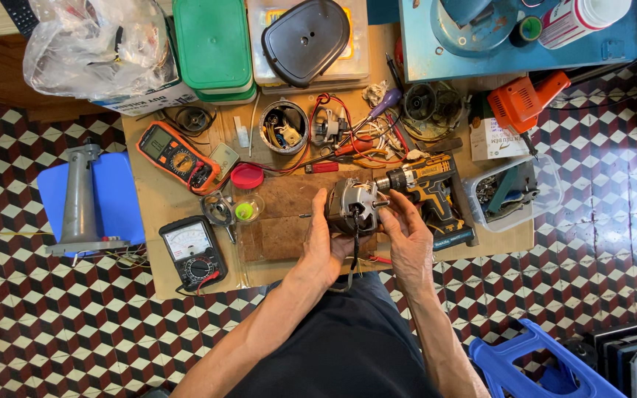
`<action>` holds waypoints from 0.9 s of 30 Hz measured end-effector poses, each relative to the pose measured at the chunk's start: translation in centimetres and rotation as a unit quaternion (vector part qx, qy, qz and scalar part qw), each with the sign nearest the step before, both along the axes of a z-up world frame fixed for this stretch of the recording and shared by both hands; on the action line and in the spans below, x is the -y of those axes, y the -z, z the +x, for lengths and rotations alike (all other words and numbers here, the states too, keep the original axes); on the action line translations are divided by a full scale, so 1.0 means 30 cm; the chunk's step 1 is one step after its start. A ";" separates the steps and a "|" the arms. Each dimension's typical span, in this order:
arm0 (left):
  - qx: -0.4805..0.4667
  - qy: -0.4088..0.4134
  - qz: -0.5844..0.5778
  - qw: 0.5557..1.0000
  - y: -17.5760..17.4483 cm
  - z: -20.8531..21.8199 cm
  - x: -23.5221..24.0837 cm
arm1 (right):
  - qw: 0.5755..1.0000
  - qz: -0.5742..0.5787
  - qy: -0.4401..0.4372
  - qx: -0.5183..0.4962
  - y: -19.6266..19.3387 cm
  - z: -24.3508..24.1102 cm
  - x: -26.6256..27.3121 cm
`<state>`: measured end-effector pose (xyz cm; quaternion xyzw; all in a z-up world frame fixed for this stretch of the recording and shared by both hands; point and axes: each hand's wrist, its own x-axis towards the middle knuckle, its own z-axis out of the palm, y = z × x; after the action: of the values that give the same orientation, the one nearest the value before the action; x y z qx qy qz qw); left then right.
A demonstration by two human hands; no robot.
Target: The person lubricates a motor shaft with oil from a bottle, then inserts a metal component into the motor housing. They rotate the shaft by hand and use a cordless drill to spin the motor, testing its operation on a cluttered workbench.
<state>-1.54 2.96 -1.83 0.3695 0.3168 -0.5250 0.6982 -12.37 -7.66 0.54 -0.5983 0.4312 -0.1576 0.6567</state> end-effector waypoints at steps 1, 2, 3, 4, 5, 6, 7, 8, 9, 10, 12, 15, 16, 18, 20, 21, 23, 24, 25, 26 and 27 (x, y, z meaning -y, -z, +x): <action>-0.003 -0.001 0.006 1.000 0.004 -0.001 -0.002 | 1.000 -0.010 -0.007 -0.013 -0.007 -0.001 -0.002; -0.006 -0.001 0.012 1.000 0.009 -0.002 -0.004 | 0.999 -0.020 -0.015 -0.026 -0.017 -0.001 -0.003; 0.002 0.005 0.011 1.000 0.015 0.000 -0.005 | 0.999 -0.031 -0.022 -0.039 -0.030 -0.001 -0.002; 0.011 0.012 0.010 1.000 0.022 0.004 -0.009 | 0.997 -0.048 -0.027 -0.046 -0.048 -0.002 -0.001; 0.019 0.019 0.010 1.000 0.029 0.007 -0.018 | 0.996 -0.064 -0.032 -0.053 -0.068 -0.006 -0.003; 0.024 0.018 0.004 1.000 0.035 0.010 -0.026 | 0.994 -0.079 -0.036 -0.061 -0.090 -0.011 -0.005; 0.029 0.019 -0.003 0.999 0.041 0.016 -0.032 | 0.992 -0.100 -0.040 -0.072 -0.113 -0.014 -0.007; 0.034 0.019 -0.011 0.999 0.044 0.021 -0.038 | 0.988 -0.120 -0.043 -0.083 -0.136 -0.018 -0.007; 0.040 0.024 -0.026 0.999 0.045 0.025 -0.043 | 0.985 -0.141 -0.045 -0.094 -0.159 -0.021 -0.005; 0.046 0.029 -0.041 0.998 0.045 0.028 -0.049 | 0.984 -0.151 -0.039 -0.092 -0.181 -0.027 -0.006; 0.055 0.034 -0.054 0.996 0.042 0.027 -0.059 | 0.982 -0.168 -0.030 -0.087 -0.213 -0.036 -0.019; 0.057 0.036 -0.052 0.996 0.035 0.016 -0.067 | 0.977 -0.174 -0.048 -0.112 -0.234 -0.044 -0.044; 0.054 0.035 -0.054 0.996 0.030 0.011 -0.067 | 0.976 -0.178 -0.047 -0.114 -0.238 -0.046 -0.049; 0.054 0.035 -0.062 0.996 0.019 0.006 -0.068 | 0.975 -0.184 -0.045 -0.116 -0.241 -0.048 -0.060; 0.057 0.041 -0.075 0.995 0.007 0.001 -0.069 | 0.975 -0.179 -0.036 -0.130 -0.242 -0.057 -0.068; 0.057 0.043 -0.087 0.994 0.001 0.000 -0.071 | 0.974 -0.175 -0.031 -0.138 -0.242 -0.063 -0.071; 0.057 0.048 -0.113 0.991 -0.009 -0.002 -0.071 | 0.973 -0.173 -0.022 -0.153 -0.235 -0.070 -0.083; 0.061 0.049 -0.106 0.991 -0.014 -0.005 -0.071 | 0.972 -0.171 -0.017 -0.161 -0.230 -0.074 -0.090; 0.066 0.050 -0.099 0.992 -0.019 -0.008 -0.074 | 0.972 -0.175 -0.017 -0.155 -0.227 -0.078 -0.097; 0.070 0.052 -0.092 0.992 -0.023 -0.009 -0.075 | 0.972 -0.178 -0.016 -0.150 -0.223 -0.081 -0.103; 0.068 0.053 -0.090 0.992 -0.025 -0.010 -0.074 | 0.973 -0.181 -0.015 -0.145 -0.220 -0.085 -0.108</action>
<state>-1.85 5.19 -1.08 0.3564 0.1997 -0.5610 0.7200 -14.93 -4.43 7.15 -0.7300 0.4772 -0.1350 0.4702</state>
